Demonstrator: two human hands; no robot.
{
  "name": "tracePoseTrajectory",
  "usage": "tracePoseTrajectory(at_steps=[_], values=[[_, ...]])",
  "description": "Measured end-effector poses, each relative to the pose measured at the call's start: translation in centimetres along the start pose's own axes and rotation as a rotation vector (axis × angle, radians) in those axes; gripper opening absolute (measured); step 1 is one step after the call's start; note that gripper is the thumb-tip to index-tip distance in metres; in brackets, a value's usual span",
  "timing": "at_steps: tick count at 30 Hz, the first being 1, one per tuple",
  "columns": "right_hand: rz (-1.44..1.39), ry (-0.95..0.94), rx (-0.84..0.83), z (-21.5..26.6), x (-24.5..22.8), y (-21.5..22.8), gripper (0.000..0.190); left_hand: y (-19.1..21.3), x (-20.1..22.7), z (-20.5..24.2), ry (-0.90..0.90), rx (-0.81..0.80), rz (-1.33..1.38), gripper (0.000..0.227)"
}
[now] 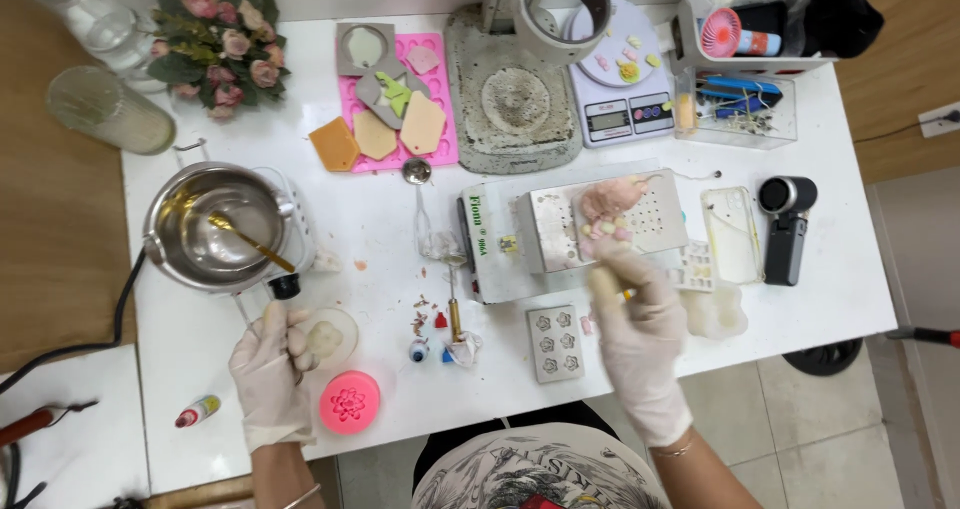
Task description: Decorating small wax bear figures by attaching smaller wax pieces using melted wax.
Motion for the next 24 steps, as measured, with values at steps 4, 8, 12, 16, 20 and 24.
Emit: tracePoseTrajectory(at_steps=[4, 8, 12, 16, 20, 24], values=[[-0.043, -0.129, -0.464, 3.1, -0.5, -15.0, 0.063, -1.2, 1.5, 2.7, -0.005, 0.074, -0.014, 0.027], [-0.096, -0.591, -0.641, 6.1, 1.5, -23.3, 0.085, -3.1, 1.8, 6.3, -0.001, 0.033, 0.009, 0.026], [-0.452, -0.596, -0.428, 5.7, 0.4, -23.1, 0.063, -4.7, 1.5, 9.7, -0.009, -0.01, -0.066, 0.026], [-0.512, -0.626, -0.238, 3.2, -0.8, -21.2, 0.035, -5.8, 1.6, 12.0, 0.028, -0.026, -0.112, 0.025], [-0.577, -0.472, -0.3, 0.9, -2.5, -20.4, 0.026, -6.5, 1.7, 13.6, 0.062, -0.07, -0.241, 0.02], [-0.252, -0.178, -0.354, 0.2, -5.8, -15.9, 0.035, -7.9, 6.6, 15.3, -0.528, -0.173, -0.533, 0.022]])
Point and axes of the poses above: each hand's wrist, its own z-axis away from the middle knuckle, its own y-axis out of the back of the hand, x = y × z, the point moved 10 cm from there along -z, towards the middle knuckle, and after that the axes turned 8 degrees about x, right-handed, at the moved point
